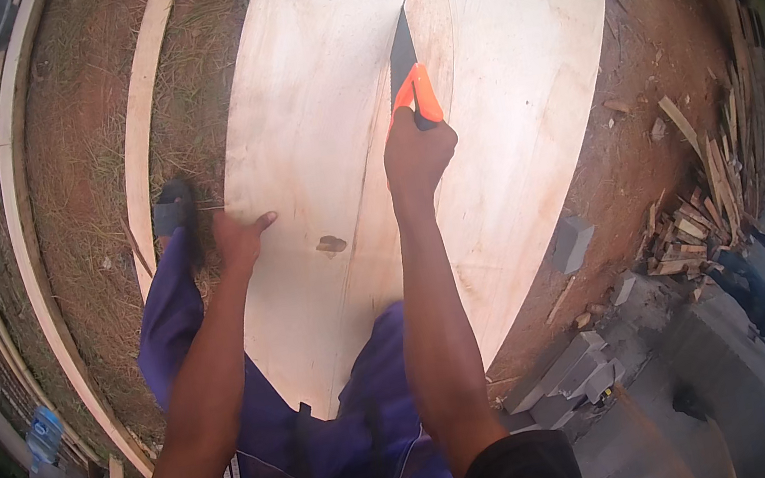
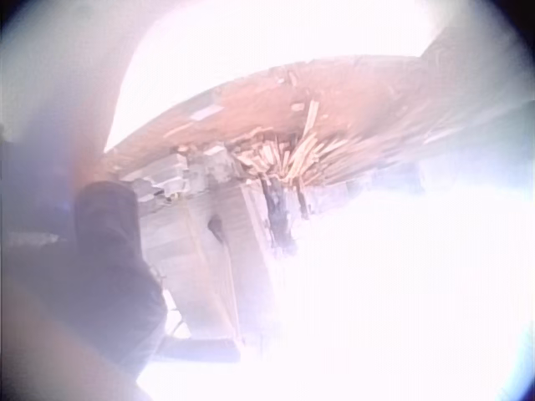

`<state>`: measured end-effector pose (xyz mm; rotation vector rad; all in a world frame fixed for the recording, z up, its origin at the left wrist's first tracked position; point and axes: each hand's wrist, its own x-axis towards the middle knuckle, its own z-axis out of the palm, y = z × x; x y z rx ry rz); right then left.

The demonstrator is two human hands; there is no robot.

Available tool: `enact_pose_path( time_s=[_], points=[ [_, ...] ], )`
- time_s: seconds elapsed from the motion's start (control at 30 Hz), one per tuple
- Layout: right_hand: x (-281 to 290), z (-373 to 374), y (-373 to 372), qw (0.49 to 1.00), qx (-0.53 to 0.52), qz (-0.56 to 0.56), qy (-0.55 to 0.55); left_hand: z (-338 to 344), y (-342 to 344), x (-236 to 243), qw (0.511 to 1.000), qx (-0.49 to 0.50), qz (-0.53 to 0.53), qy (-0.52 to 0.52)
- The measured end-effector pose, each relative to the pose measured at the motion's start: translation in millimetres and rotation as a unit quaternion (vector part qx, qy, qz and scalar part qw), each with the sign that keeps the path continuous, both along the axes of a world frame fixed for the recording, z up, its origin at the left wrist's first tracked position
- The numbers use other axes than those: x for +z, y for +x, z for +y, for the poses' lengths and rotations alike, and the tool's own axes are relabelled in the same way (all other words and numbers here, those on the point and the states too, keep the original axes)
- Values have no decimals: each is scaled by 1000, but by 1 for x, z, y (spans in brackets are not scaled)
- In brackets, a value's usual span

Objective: The person uses a hand saw to cut a long plank of wood placed on the ground. They hold the plank steady with their left hand and saw with their right hand, periodically pausing to reposition the saw and continue cutting.

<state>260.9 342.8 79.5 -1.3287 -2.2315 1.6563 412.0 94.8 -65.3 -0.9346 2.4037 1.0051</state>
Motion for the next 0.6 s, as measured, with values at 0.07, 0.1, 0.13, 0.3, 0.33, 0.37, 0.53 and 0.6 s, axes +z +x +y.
enact_pose_path(
  time_s=[0.07, 0.1, 0.13, 0.3, 0.33, 0.37, 0.53, 0.6],
  points=[
    [31, -18, 92, 1000, -6, 25, 0, -9, 0, -3, 1000, -5, 20, -1],
    [47, -24, 139, 999, -8, 31, -11, -8, 3, -3, 1000, -14, 11, -6],
    [48, -25, 141, 999, -12, 42, -20, -7, -3, -1, 1000, -12, 16, -8],
    [-5, 9, 13, 999, 27, 37, 22, 2, -7, -2, 995, -5, 39, 92],
    [-19, 17, -23, 996, 55, 22, 65, 3, -6, -5, 991, 0, 39, 126],
    [-27, 29, -46, 991, 92, 25, 91, 2, -4, -8, 994, -6, 12, 111],
    [39, -18, 80, 1000, 7, 2, -25, -17, 0, -12, 999, -28, -15, 30],
    [57, -25, 131, 996, -18, 58, -60, -6, 0, -4, 999, -42, -13, 5]
  ],
)
